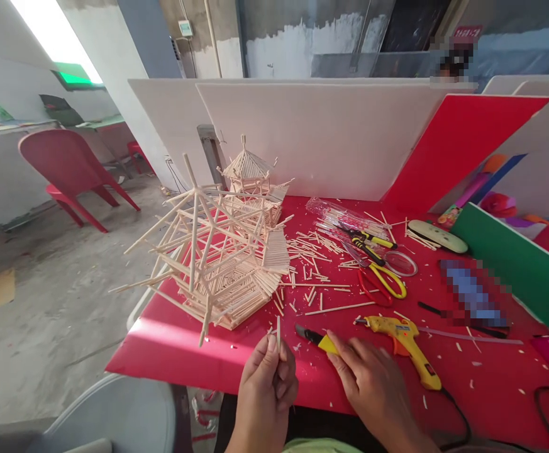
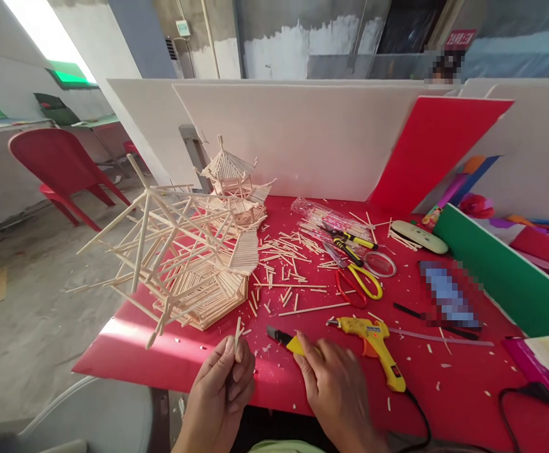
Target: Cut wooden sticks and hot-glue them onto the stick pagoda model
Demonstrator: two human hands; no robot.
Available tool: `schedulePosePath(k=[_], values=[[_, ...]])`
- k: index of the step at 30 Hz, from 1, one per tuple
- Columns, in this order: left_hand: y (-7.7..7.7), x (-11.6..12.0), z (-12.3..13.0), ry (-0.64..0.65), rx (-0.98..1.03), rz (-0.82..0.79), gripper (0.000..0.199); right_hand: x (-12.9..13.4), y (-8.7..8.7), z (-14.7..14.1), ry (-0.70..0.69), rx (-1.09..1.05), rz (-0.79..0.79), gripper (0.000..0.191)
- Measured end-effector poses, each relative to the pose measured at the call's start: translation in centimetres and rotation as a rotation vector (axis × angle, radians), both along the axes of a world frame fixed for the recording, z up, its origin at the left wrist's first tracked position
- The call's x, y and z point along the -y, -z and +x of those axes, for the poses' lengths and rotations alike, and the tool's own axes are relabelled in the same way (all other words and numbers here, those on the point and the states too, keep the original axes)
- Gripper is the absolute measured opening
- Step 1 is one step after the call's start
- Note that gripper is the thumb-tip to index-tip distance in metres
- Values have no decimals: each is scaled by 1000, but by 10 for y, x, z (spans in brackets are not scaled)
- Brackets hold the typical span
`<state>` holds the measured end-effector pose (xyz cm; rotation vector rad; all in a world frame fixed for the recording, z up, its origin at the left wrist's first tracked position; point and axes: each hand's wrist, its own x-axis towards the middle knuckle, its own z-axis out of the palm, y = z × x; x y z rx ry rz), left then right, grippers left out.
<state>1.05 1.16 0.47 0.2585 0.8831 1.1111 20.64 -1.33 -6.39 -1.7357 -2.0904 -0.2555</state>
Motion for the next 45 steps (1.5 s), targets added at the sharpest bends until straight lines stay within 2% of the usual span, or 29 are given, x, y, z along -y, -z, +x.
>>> schedulePosePath(k=[2, 4, 7, 10, 13, 17, 21, 26, 28, 31, 35, 45], values=[[1, -3, 0, 8, 1, -18, 40, 2, 7, -3, 16, 26, 14, 37], [2, -5, 1, -17, -31, -25, 40, -1, 4, -5, 3, 13, 34, 39], [3, -7, 5, -93, -106, -23, 41, -6, -16, -16, -82, -144, 95, 41], [3, -8, 9, -108, -104, -24, 41, -11, -41, -39, -216, -337, 195, 28], [4, -8, 10, -113, -77, -37, 39, -18, -57, -59, -276, -365, 288, 25], [5, -4, 9, -125, -101, -37, 38, -28, -60, -69, -300, -316, 341, 32], [3, -3, 7, -136, -91, -43, 37, -31, -60, -68, -300, -297, 372, 29], [-7, -13, 1, -111, -23, -42, 35, -41, -77, -74, -298, -404, 463, 26], [-11, -21, -2, -139, -12, -29, 37, -49, -82, -80, -279, -464, 484, 25], [-12, -34, -5, -177, 4, -41, 35, -61, -82, -88, -273, -496, 503, 23], [-13, -46, -4, -163, 55, -93, 42, -71, -76, -97, -256, -482, 536, 21], [-18, -60, -4, -212, 86, -108, 48, -83, -71, -101, -230, -476, 543, 17]])
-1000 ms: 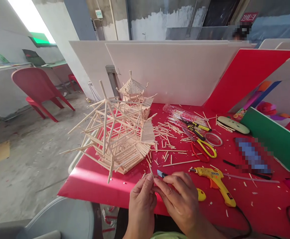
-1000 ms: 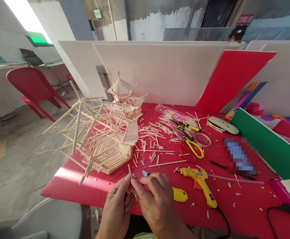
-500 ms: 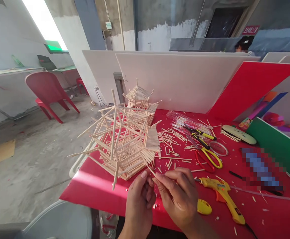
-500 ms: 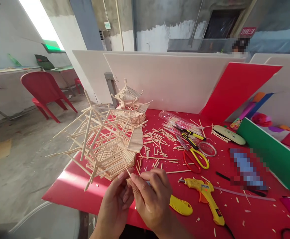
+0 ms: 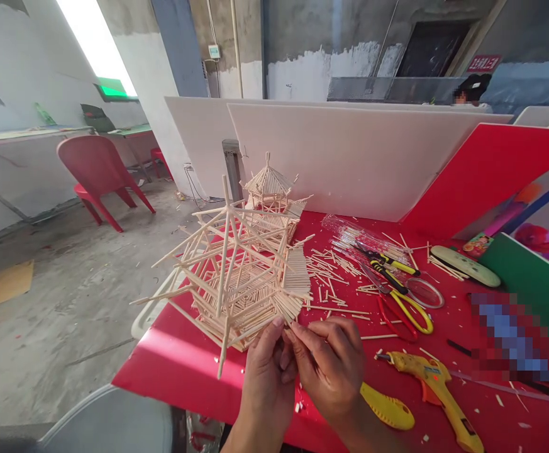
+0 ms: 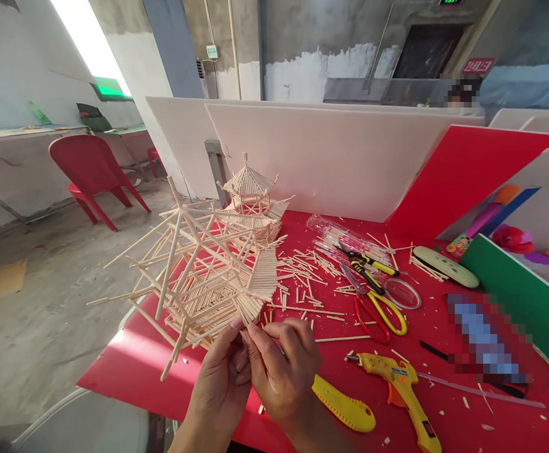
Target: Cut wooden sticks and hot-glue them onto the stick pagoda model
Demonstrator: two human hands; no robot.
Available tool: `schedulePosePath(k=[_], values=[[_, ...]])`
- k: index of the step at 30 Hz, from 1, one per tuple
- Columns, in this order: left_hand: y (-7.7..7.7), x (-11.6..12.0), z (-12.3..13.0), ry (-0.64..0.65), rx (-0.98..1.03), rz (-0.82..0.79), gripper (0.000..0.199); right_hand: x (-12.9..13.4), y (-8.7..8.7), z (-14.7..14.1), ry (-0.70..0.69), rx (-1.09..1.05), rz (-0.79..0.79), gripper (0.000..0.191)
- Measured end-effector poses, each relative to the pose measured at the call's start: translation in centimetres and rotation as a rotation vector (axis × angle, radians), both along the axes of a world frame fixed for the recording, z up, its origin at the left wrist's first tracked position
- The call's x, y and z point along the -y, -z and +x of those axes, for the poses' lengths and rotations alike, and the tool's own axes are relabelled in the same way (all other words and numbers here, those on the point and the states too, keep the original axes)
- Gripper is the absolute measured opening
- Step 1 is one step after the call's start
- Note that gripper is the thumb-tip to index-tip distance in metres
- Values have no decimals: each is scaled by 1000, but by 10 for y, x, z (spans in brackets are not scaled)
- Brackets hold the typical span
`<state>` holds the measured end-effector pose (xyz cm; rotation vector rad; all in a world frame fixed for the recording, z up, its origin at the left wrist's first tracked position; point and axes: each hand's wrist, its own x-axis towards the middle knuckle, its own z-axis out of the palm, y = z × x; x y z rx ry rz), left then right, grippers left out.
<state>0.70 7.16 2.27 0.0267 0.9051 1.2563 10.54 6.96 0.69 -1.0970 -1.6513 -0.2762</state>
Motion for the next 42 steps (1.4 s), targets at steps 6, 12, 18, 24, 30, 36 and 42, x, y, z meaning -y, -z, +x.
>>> schedulePosePath(k=[6, 12, 18, 24, 30, 36, 42], values=[[-3, -3, 0, 13, -32, -24, 50, -4, -1, 1, -17, 14, -4, 19], [-3, -8, 0, 13, -45, -55, 51, -6, -2, 3, -14, 82, 36, 19], [-3, -10, 2, -41, -81, -46, 52, -8, 5, 6, -52, 96, 40, 24], [-4, -8, 2, -41, -93, -41, 52, -8, 6, 5, -52, 96, 22, 20], [-4, -6, 2, -38, -88, -40, 52, -7, 5, 1, -51, 66, -9, 10], [-1, -8, 3, -40, -95, -25, 52, -7, 8, 3, -51, 66, 12, 17], [-2, -9, 3, -46, -111, -15, 50, -10, 11, 6, -57, 82, 44, 23]])
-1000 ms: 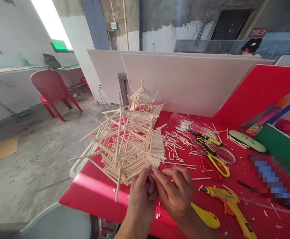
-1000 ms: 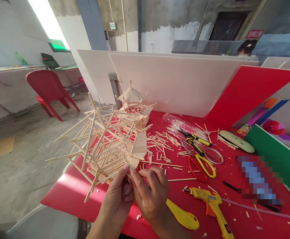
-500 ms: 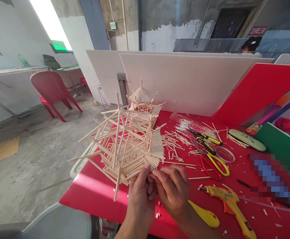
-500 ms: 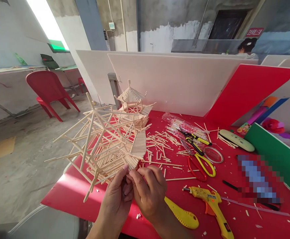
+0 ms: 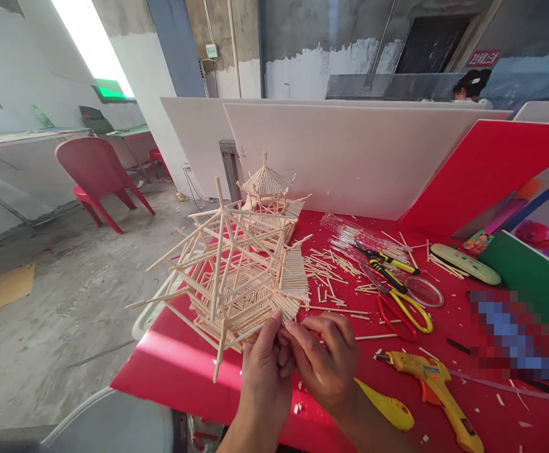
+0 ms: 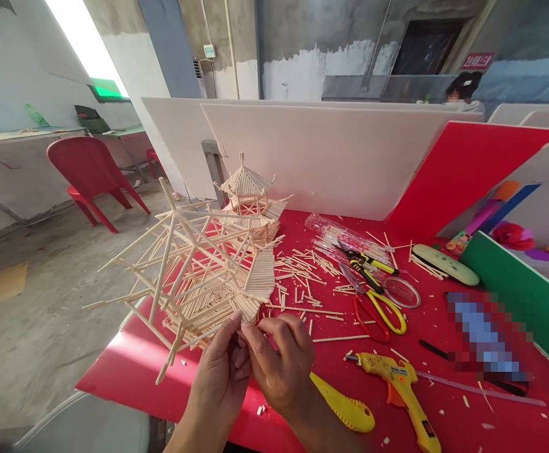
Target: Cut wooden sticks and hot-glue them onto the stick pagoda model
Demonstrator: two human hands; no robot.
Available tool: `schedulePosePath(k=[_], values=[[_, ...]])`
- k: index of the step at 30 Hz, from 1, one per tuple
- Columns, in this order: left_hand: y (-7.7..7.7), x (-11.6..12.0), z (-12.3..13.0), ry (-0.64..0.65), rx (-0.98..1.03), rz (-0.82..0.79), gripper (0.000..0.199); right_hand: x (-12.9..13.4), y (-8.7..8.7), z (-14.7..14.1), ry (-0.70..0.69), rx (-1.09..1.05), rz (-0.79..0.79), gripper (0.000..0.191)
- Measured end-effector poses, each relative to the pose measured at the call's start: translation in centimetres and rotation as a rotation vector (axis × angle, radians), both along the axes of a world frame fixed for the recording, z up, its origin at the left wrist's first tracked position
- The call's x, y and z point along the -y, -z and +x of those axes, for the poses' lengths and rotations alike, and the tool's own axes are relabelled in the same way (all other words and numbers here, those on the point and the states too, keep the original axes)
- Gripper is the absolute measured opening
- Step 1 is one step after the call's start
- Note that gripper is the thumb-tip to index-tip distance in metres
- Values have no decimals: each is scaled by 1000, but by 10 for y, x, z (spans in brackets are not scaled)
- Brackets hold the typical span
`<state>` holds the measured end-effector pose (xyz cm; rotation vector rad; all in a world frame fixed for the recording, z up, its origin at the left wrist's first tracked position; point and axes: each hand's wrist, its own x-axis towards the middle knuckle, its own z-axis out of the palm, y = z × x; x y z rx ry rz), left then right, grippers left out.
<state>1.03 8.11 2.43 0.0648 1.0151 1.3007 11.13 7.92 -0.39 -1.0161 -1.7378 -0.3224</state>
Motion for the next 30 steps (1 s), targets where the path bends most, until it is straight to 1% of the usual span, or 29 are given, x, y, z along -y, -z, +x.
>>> schedulePosePath(k=[4, 9, 17, 25, 30], values=[[1, 0, 0, -13, 7, -8, 51, 0, 1, 1, -18, 6, -5, 22], [5, 0, 0, -29, 13, 14, 47, -1, -1, 0, -21, 6, 1, 19], [2, 1, 0, -40, -3, 27, 47, -2, -2, 2, -9, 28, -3, 22], [6, 2, -2, -7, -12, 51, 44, -1, -2, 0, -8, 20, -40, 19], [4, 13, -6, 70, 6, 72, 39, 3, -2, 1, -13, 11, -34, 19]])
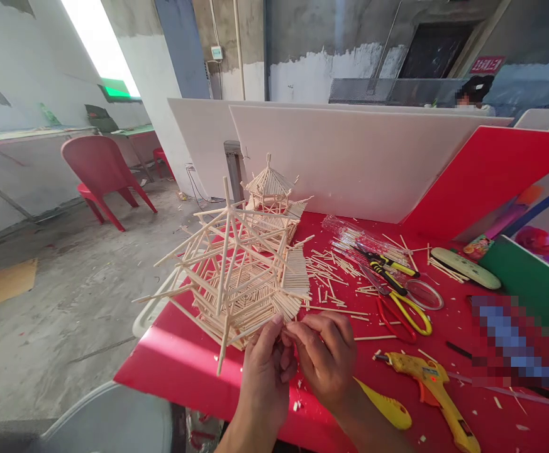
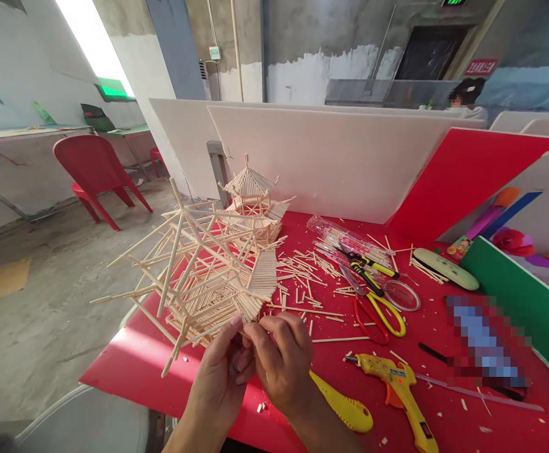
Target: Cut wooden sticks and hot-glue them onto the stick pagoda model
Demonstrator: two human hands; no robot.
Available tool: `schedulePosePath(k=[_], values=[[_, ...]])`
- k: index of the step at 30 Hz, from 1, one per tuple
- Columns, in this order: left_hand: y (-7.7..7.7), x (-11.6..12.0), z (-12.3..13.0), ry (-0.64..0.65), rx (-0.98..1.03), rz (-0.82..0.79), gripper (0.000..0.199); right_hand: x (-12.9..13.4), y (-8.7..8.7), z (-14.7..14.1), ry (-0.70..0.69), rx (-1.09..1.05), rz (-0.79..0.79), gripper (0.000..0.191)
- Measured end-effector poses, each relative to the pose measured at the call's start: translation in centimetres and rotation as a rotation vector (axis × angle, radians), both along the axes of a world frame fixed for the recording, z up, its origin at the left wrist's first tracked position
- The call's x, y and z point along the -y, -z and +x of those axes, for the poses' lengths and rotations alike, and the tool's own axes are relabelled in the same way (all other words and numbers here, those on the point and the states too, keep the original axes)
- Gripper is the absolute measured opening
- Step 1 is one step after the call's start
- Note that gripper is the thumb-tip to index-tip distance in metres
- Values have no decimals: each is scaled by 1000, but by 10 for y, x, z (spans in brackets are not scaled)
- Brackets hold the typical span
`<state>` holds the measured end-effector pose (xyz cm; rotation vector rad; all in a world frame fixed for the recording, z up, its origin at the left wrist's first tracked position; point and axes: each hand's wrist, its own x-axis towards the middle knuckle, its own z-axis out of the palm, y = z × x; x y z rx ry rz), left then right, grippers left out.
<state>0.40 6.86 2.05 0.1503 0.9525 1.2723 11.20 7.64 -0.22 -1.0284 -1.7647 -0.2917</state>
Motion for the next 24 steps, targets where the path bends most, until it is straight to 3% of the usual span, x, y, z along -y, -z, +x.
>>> schedulePosePath(k=[8, 14, 18, 21, 24], values=[[-3, 39, -6, 83, 22, -32, 35, 42, -2, 10, -30, -1, 43, 18], [-2, 57, 7, 243, 174, -55, 35, 68, 2, 23, 40, -44, 4, 16], [6, 64, 15, 256, 166, -31, 38, 81, 3, 38, -2, -40, -28, 14], [12, 66, 17, 219, 84, 7, 39, 88, 19, 63, 16, 54, -177, 16], [14, 67, 17, 215, 26, 18, 43, 92, 46, 93, 278, 242, -308, 36]])
